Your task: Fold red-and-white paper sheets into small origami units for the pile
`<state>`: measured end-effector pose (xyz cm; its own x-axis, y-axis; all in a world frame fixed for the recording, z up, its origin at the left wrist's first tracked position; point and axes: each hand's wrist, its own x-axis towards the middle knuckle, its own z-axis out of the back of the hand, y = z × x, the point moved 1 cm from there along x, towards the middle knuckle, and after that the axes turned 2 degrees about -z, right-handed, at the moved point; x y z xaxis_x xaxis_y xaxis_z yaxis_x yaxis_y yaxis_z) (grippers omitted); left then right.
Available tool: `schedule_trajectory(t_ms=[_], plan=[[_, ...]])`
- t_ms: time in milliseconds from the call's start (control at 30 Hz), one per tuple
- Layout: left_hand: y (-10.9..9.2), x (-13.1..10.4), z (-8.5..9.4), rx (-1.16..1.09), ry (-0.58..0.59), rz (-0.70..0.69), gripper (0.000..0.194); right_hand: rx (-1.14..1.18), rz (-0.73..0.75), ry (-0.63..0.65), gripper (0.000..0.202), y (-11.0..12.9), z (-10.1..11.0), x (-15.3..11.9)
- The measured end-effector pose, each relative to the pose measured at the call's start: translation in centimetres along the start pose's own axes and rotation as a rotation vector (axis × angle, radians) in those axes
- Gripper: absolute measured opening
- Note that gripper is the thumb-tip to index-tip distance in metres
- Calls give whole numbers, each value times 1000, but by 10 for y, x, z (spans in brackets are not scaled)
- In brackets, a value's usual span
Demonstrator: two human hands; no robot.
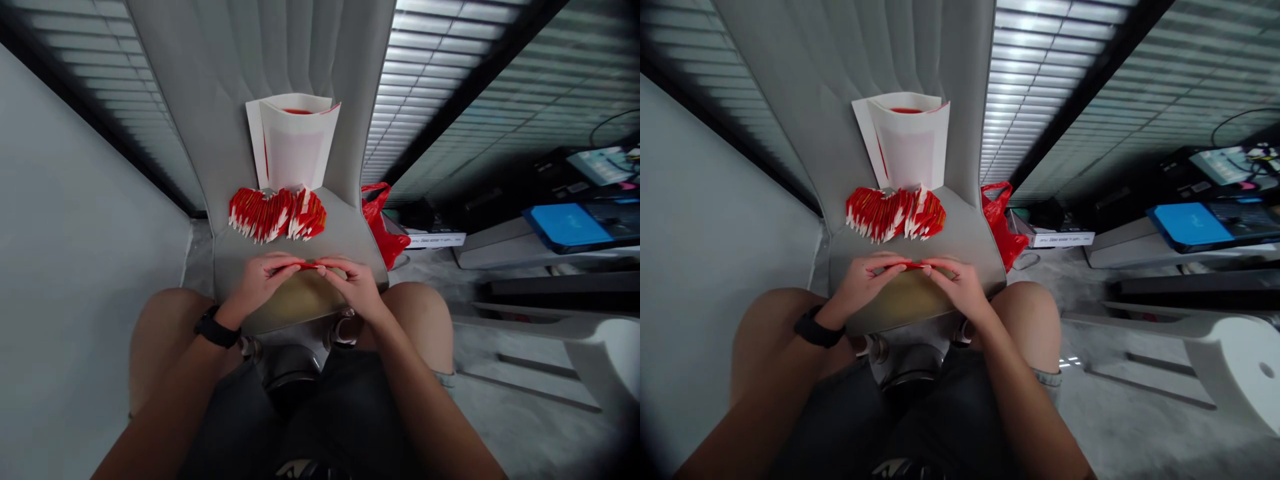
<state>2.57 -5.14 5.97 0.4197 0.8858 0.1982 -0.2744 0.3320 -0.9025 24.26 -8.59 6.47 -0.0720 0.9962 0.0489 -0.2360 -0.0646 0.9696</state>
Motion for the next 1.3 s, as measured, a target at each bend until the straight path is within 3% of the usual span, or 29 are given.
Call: schedule_trajectory(t_ms=[200, 467, 667, 800, 933, 1067, 1300], plan=[[-1, 0, 3, 82, -26, -109, 19, -138, 104, -76, 15, -1, 4, -3], [-4, 6, 6, 50, 126, -18, 22, -212, 51, 94, 18, -3, 1, -5], [2, 10, 9, 133, 166, -34, 20, -216, 54, 160, 16, -3, 1, -3], [4, 10, 10, 115, 151, -20, 21, -132, -24, 110, 19, -5, -3, -5], [3, 9, 10, 78, 118, 1, 21, 92, -126, 37, 40, -12, -11, -5], [2, 10, 11, 76, 132, -22, 21, 157, -202, 79, 28, -12, -11, -4], [3, 11, 11, 96, 135, -35, 21, 98, -148, 76, 25, -11, -5, -3]])
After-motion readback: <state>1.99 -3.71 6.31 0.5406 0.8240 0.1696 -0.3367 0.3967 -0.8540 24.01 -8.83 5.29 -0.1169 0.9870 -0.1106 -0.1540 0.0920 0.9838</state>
